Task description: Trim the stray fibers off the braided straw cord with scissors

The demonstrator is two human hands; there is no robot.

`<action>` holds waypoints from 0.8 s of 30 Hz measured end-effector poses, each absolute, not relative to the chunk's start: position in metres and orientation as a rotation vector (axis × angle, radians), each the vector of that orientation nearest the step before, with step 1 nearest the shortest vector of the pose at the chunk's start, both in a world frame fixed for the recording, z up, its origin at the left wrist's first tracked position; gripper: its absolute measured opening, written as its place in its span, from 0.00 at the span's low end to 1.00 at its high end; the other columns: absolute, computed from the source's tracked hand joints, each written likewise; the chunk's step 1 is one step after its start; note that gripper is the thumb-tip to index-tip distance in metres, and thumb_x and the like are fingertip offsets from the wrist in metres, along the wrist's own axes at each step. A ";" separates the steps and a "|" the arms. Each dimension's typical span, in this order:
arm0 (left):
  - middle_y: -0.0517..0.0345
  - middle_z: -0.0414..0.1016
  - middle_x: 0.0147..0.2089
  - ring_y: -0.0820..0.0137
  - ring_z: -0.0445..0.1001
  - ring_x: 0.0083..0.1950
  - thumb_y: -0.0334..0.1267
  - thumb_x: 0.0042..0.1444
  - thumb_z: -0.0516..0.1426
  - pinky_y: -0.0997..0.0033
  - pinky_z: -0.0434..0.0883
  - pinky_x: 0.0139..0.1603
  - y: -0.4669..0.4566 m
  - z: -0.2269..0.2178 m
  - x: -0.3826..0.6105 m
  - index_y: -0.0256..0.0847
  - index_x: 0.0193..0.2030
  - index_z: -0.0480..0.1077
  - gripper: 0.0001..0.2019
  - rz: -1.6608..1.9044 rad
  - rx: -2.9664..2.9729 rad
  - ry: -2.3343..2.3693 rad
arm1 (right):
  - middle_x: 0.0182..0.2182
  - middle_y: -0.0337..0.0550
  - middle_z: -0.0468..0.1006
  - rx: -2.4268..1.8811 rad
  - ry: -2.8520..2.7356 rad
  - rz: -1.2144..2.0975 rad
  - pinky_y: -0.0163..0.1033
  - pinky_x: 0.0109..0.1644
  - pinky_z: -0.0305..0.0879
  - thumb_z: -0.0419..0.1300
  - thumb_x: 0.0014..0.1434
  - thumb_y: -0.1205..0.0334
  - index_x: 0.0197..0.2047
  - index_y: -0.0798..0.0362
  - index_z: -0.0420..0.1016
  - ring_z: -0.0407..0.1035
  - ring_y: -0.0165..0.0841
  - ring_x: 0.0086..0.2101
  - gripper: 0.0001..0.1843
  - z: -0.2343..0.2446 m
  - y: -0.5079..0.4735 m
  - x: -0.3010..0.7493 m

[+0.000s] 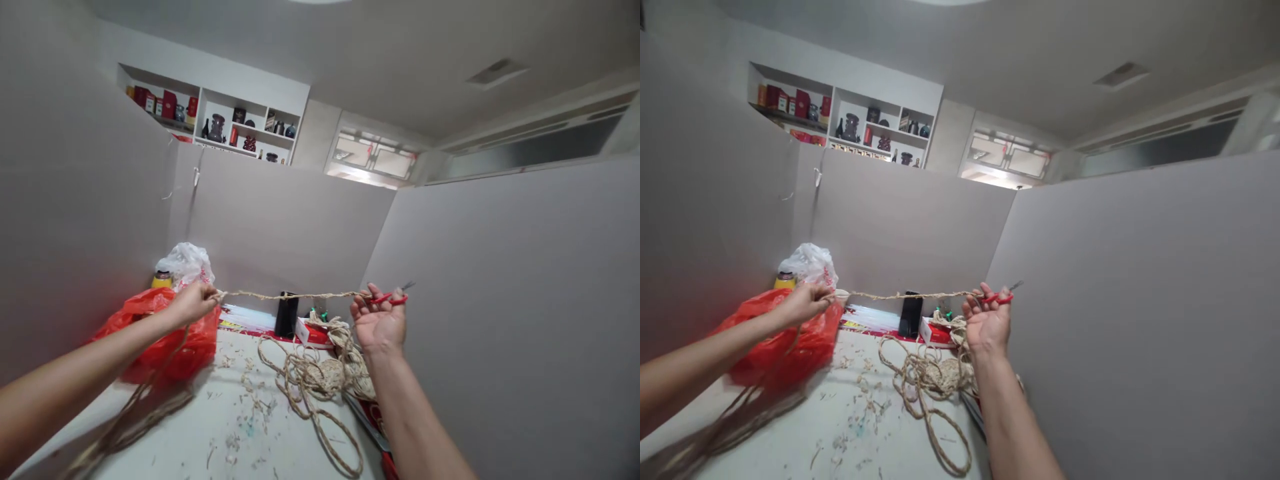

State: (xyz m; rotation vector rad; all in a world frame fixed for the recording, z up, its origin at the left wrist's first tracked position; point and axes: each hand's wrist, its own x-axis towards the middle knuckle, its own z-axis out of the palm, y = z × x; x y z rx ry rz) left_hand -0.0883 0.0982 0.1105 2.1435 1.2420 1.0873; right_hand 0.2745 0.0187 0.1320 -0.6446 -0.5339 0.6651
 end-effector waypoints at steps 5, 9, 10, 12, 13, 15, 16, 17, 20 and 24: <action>0.56 0.71 0.25 0.65 0.69 0.34 0.47 0.49 0.59 0.71 0.57 0.34 0.097 0.175 -0.116 0.41 0.27 0.73 0.12 1.195 2.307 1.580 | 0.23 0.37 0.71 -0.647 -0.392 0.722 0.31 0.23 0.66 0.51 0.59 0.46 0.32 0.54 0.72 0.68 0.25 0.21 0.20 0.127 0.017 0.282; 0.50 0.75 0.32 0.59 0.71 0.45 0.56 0.49 0.58 0.69 0.59 0.40 0.088 0.220 -0.122 0.39 0.27 0.73 0.19 1.269 2.341 1.735 | 0.22 0.42 0.69 -0.633 -0.336 0.784 0.32 0.21 0.65 0.45 0.62 0.51 0.28 0.52 0.74 0.67 0.25 0.21 0.22 0.131 0.010 0.276; 0.49 0.76 0.34 0.59 0.71 0.46 0.58 0.51 0.56 0.69 0.60 0.41 0.085 0.232 -0.122 0.39 0.27 0.73 0.21 1.289 2.339 1.752 | 0.22 0.44 0.69 -0.627 -0.329 0.795 0.33 0.20 0.64 0.45 0.62 0.50 0.28 0.51 0.74 0.67 0.26 0.21 0.22 0.133 0.008 0.272; 0.47 0.76 0.36 0.60 0.71 0.46 0.59 0.55 0.51 0.68 0.62 0.42 0.079 0.254 -0.120 0.37 0.30 0.73 0.25 1.326 2.318 1.761 | 0.25 0.49 0.71 -0.604 -0.327 0.801 0.35 0.19 0.64 0.46 0.61 0.50 0.28 0.50 0.77 0.69 0.28 0.22 0.22 0.139 0.003 0.265; 0.46 0.76 0.35 0.61 0.72 0.44 0.59 0.58 0.49 0.68 0.63 0.41 0.076 0.265 -0.119 0.36 0.31 0.73 0.26 1.332 2.293 1.760 | 0.26 0.52 0.73 -0.591 -0.353 0.819 0.36 0.20 0.65 0.47 0.60 0.50 0.29 0.51 0.78 0.69 0.29 0.24 0.21 0.142 0.000 0.260; 0.46 0.75 0.31 0.66 0.74 0.35 0.57 0.62 0.42 0.68 0.65 0.37 0.072 0.286 -0.119 0.33 0.35 0.72 0.29 1.318 2.227 1.734 | 0.28 0.55 0.74 -0.574 -0.404 0.846 0.37 0.20 0.66 0.50 0.59 0.50 0.31 0.52 0.78 0.70 0.30 0.25 0.20 0.147 -0.004 0.250; 0.46 0.75 0.30 0.68 0.74 0.32 0.55 0.64 0.41 0.68 0.66 0.35 0.070 0.295 -0.120 0.31 0.37 0.72 0.29 1.307 2.189 1.726 | 0.29 0.54 0.75 -0.567 -0.425 0.864 0.36 0.21 0.66 0.51 0.58 0.49 0.31 0.52 0.79 0.71 0.30 0.26 0.20 0.149 -0.005 0.244; 0.46 0.74 0.29 0.70 0.73 0.30 0.53 0.65 0.42 0.68 0.66 0.34 0.069 0.304 -0.122 0.30 0.39 0.71 0.27 1.302 2.158 1.718 | 0.29 0.53 0.75 -0.554 -0.443 0.881 0.36 0.22 0.67 0.51 0.58 0.49 0.32 0.52 0.79 0.71 0.30 0.26 0.20 0.150 -0.006 0.239; 0.45 0.75 0.35 0.73 0.74 0.31 0.46 0.66 0.44 0.68 0.69 0.37 0.065 0.323 -0.131 0.29 0.46 0.68 0.20 1.385 2.095 1.733 | 0.27 0.46 0.75 -0.515 -0.487 0.937 0.34 0.23 0.70 0.53 0.57 0.50 0.33 0.53 0.78 0.72 0.30 0.27 0.18 0.148 -0.006 0.223; 0.41 0.71 0.47 0.69 0.72 0.44 0.40 0.66 0.44 0.67 0.66 0.47 0.057 0.333 -0.154 0.24 0.53 0.63 0.19 1.597 2.149 1.845 | 0.29 0.43 0.77 -0.494 -0.591 1.025 0.32 0.29 0.71 0.56 0.56 0.46 0.35 0.55 0.77 0.74 0.29 0.30 0.20 0.137 0.000 0.205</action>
